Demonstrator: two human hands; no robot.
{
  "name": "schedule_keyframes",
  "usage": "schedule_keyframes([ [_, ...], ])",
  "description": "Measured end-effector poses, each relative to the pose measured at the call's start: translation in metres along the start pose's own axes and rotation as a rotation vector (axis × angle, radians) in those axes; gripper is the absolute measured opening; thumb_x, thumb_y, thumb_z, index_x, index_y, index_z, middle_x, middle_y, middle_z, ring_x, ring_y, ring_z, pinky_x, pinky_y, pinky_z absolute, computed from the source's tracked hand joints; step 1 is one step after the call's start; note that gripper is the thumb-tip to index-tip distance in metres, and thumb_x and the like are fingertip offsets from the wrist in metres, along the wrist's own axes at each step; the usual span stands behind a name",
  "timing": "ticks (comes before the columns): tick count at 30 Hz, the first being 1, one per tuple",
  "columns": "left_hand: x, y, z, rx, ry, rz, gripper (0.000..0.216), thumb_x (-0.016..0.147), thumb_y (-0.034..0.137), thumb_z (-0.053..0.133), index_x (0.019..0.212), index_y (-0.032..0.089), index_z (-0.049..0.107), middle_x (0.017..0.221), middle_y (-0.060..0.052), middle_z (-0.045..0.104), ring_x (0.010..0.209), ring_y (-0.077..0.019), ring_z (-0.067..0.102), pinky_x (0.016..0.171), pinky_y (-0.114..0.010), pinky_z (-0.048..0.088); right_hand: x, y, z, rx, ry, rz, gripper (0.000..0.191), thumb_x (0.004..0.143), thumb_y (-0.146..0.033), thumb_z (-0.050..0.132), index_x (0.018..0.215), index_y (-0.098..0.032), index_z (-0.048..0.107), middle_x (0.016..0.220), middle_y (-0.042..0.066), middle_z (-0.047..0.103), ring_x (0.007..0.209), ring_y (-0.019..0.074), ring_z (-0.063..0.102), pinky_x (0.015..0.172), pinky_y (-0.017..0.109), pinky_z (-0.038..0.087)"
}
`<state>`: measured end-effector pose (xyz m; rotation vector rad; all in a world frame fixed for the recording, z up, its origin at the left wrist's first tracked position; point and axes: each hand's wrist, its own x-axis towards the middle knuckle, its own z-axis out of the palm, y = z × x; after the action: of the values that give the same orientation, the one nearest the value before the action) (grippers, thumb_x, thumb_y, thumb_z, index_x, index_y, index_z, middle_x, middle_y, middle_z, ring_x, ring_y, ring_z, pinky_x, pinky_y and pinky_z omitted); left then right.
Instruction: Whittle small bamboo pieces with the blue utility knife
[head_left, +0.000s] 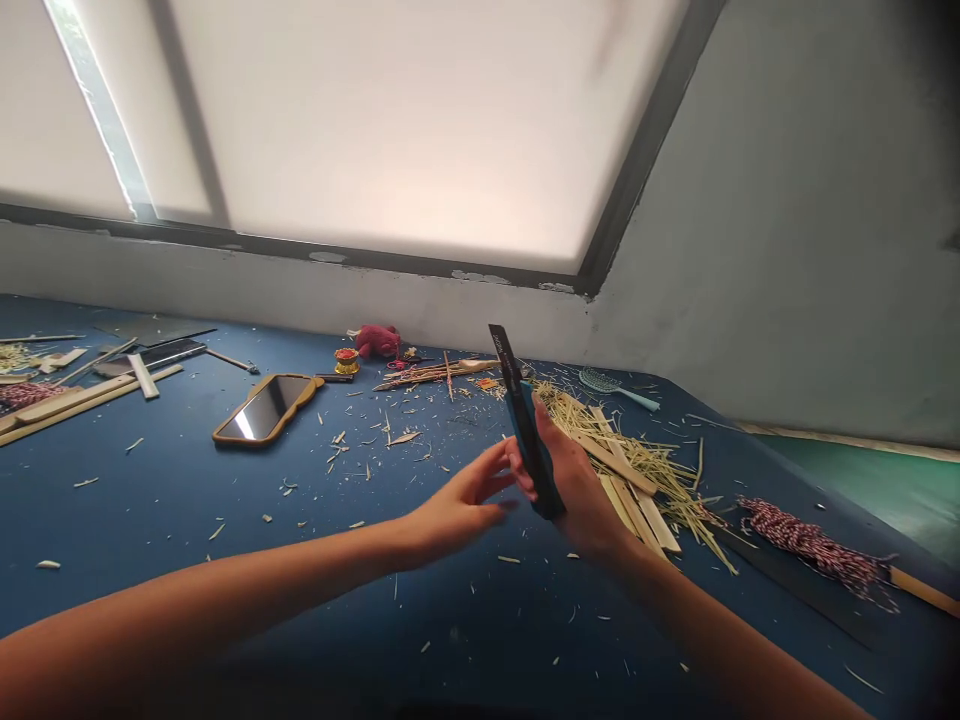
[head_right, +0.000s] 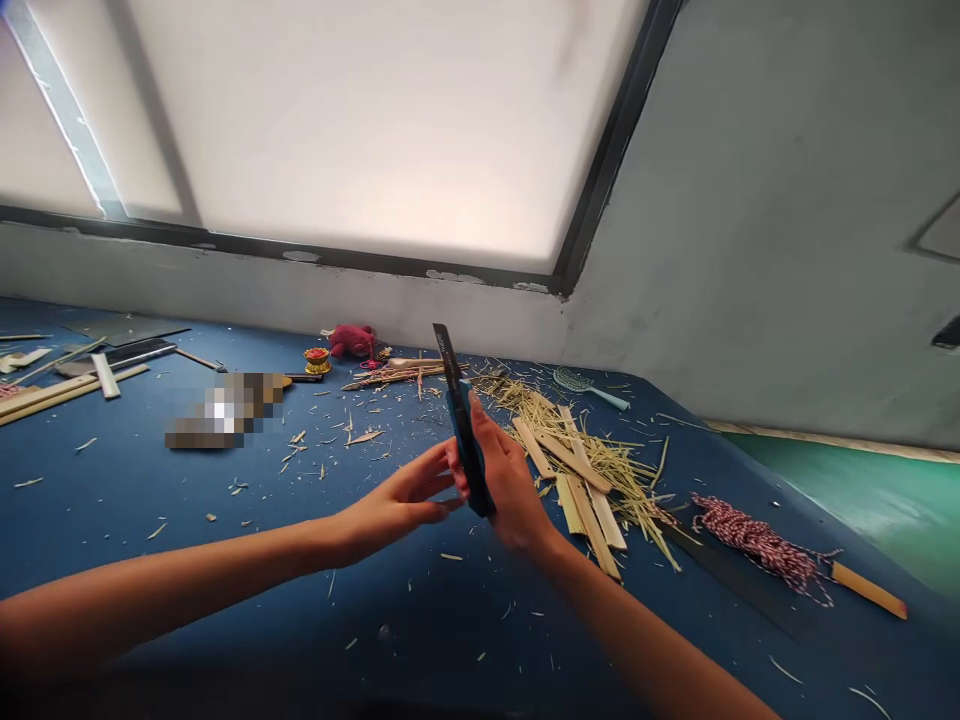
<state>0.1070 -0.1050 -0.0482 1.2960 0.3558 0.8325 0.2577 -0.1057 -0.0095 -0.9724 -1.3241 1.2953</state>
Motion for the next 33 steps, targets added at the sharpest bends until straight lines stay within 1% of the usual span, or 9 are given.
schedule_keyframes([
  [2, -0.003, -0.001, 0.013, 0.046, -0.059, -0.011, 0.075, 0.081, 0.009, 0.055, 0.145, 0.031, 0.025, 0.154, -0.006, 0.023, 0.138, -0.0246, 0.029, 0.110, -0.045, 0.032, 0.006, -0.001, 0.000, 0.101, 0.024, 0.046, 0.044, 0.085, -0.059, 0.047, 0.070, -0.019, 0.056, 0.062, -0.002, 0.051, 0.052, 0.0074, 0.045, 0.047, 0.018, 0.039],
  [6, -0.022, 0.006, 0.018, 0.267, -0.266, -0.296, 0.054, 0.083, 0.017, 0.055, 0.136, 0.021, 0.045, 0.141, -0.009, 0.047, 0.129, -0.0265, 0.044, 0.109, -0.047, 0.033, 0.016, 0.000, -0.009, 0.301, 0.034, 0.132, 0.033, 0.079, -0.055, 0.060, 0.081, -0.021, 0.058, 0.071, -0.002, 0.054, 0.060, 0.0082, 0.050, 0.059, 0.019, 0.046],
  [9, -0.025, 0.012, 0.008, 0.193, -0.080, -0.293, 0.057, 0.082, 0.017, 0.057, 0.137, 0.018, 0.043, 0.138, -0.014, 0.048, 0.126, -0.0269, 0.048, 0.106, -0.046, 0.037, 0.020, 0.001, -0.013, 0.401, 0.023, 0.183, 0.030, 0.077, -0.052, 0.064, 0.081, -0.022, 0.058, 0.068, -0.004, 0.053, 0.059, 0.0081, 0.050, 0.061, 0.019, 0.047],
  [12, -0.019, 0.012, 0.002, 0.114, 0.140, -0.147, 0.069, 0.081, 0.013, 0.055, 0.144, 0.025, 0.031, 0.152, -0.009, 0.027, 0.136, -0.0256, 0.033, 0.110, -0.045, 0.032, 0.020, 0.006, -0.012, 0.404, -0.002, 0.185, 0.031, 0.076, -0.053, 0.063, 0.081, -0.022, 0.058, 0.068, -0.003, 0.054, 0.060, 0.0090, 0.051, 0.067, 0.022, 0.049],
  [17, -0.018, 0.004, 0.008, 0.216, 0.003, -0.089, 0.080, 0.081, 0.012, 0.053, 0.148, 0.032, 0.015, 0.157, -0.004, 0.010, 0.140, -0.0284, 0.024, 0.110, -0.048, 0.032, 0.015, 0.017, -0.010, 0.364, -0.016, 0.162, 0.035, 0.075, -0.056, 0.063, 0.087, -0.024, 0.058, 0.070, -0.004, 0.057, 0.059, 0.0091, 0.050, 0.062, 0.020, 0.046],
  [22, -0.019, 0.017, 0.006, 0.279, -0.008, -0.185, 0.070, 0.085, 0.017, 0.053, 0.147, 0.025, 0.023, 0.149, -0.011, 0.034, 0.135, -0.0278, 0.035, 0.108, -0.047, 0.034, 0.011, 0.017, -0.010, 0.321, -0.046, 0.156, 0.033, 0.080, -0.057, 0.056, 0.083, -0.024, 0.055, 0.068, -0.005, 0.054, 0.060, 0.0092, 0.049, 0.064, 0.021, 0.046],
  [28, -0.012, 0.053, -0.039, 0.205, -0.066, -0.296, 0.058, 0.082, 0.024, 0.063, 0.135, 0.020, 0.043, 0.132, -0.014, 0.055, 0.116, -0.0244, 0.056, 0.103, -0.045, 0.039, 0.009, 0.006, -0.014, -0.117, -0.024, -0.058, 0.042, 0.086, -0.059, 0.043, 0.081, -0.021, 0.061, 0.070, 0.000, 0.058, 0.065, 0.0122, 0.053, 0.067, 0.025, 0.046],
  [30, -0.012, 0.061, -0.056, 0.090, 0.068, -0.290, 0.048, 0.086, 0.034, 0.058, 0.128, 0.013, 0.049, 0.126, -0.017, 0.058, 0.109, -0.0232, 0.060, 0.102, -0.042, 0.040, 0.008, 0.005, -0.017, -0.307, -0.039, -0.190, 0.038, 0.089, -0.052, 0.045, 0.099, -0.022, 0.066, 0.070, 0.000, 0.060, 0.062, 0.0120, 0.053, 0.063, 0.025, 0.045],
  [33, -0.014, 0.068, -0.072, -0.065, 0.156, -0.368, 0.053, 0.090, 0.053, 0.041, 0.114, 0.009, 0.058, 0.122, -0.018, 0.059, 0.106, -0.0221, 0.060, 0.094, -0.036, 0.045, 0.007, 0.008, -0.021, -0.552, -0.097, -0.299, 0.043, 0.089, -0.044, 0.050, 0.129, -0.027, 0.055, 0.078, 0.000, 0.065, 0.060, 0.0127, 0.055, 0.059, 0.027, 0.045],
])
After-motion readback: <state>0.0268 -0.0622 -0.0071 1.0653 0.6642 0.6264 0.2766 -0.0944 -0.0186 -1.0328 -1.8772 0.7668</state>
